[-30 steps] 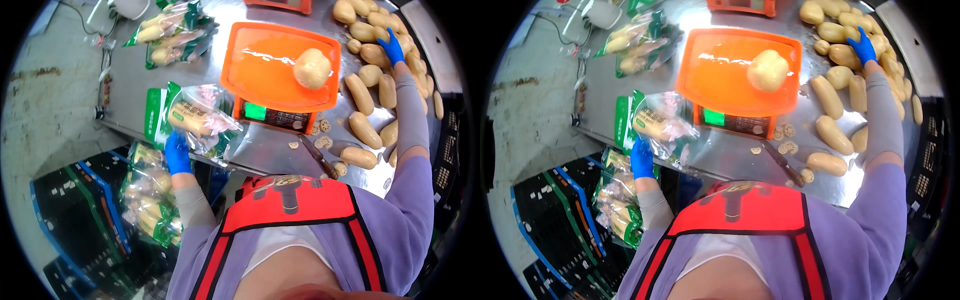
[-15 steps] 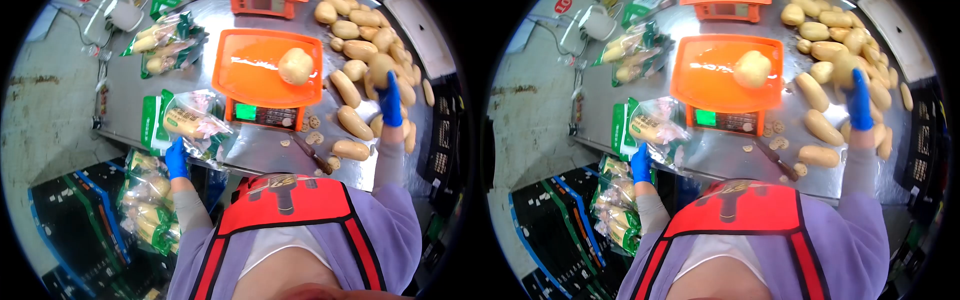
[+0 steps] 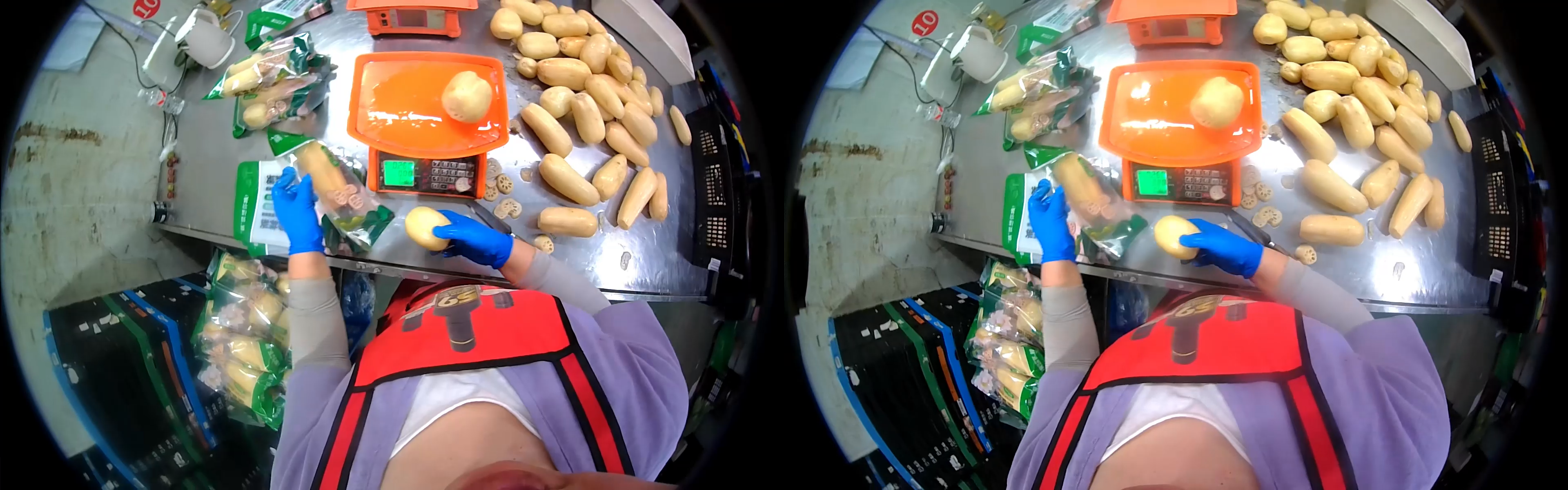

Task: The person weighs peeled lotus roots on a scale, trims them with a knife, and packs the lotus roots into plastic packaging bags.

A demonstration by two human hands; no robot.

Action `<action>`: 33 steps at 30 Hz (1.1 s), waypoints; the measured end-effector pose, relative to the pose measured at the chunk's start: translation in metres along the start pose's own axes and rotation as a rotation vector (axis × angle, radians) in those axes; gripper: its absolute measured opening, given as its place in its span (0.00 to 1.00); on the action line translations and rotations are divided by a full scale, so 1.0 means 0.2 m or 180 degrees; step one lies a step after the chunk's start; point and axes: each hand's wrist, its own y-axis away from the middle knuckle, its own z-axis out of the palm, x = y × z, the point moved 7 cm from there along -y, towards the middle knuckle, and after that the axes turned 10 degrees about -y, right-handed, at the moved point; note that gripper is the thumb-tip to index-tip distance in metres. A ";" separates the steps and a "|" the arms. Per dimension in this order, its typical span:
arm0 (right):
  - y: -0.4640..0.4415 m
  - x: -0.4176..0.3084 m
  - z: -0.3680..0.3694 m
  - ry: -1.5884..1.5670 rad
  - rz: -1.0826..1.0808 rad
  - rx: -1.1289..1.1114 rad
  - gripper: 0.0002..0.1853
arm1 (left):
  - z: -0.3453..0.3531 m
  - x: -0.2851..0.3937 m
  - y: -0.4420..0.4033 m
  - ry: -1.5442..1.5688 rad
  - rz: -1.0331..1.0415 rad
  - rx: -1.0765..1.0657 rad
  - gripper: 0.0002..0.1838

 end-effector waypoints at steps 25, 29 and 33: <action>-0.62 0.01 0.43 0.2343 -0.1774 0.0073 0.30 | -0.22 -0.29 0.27 -0.0292 -0.1378 -0.0290 0.15; -0.70 -0.03 0.50 0.1749 -0.1653 -0.0176 0.32 | -0.13 -0.36 0.44 0.0891 -0.2303 -0.0877 0.16; -0.70 -0.04 0.51 0.2134 -0.1421 -0.0171 0.24 | -0.13 -0.36 0.45 0.0933 -0.2144 -0.1058 0.15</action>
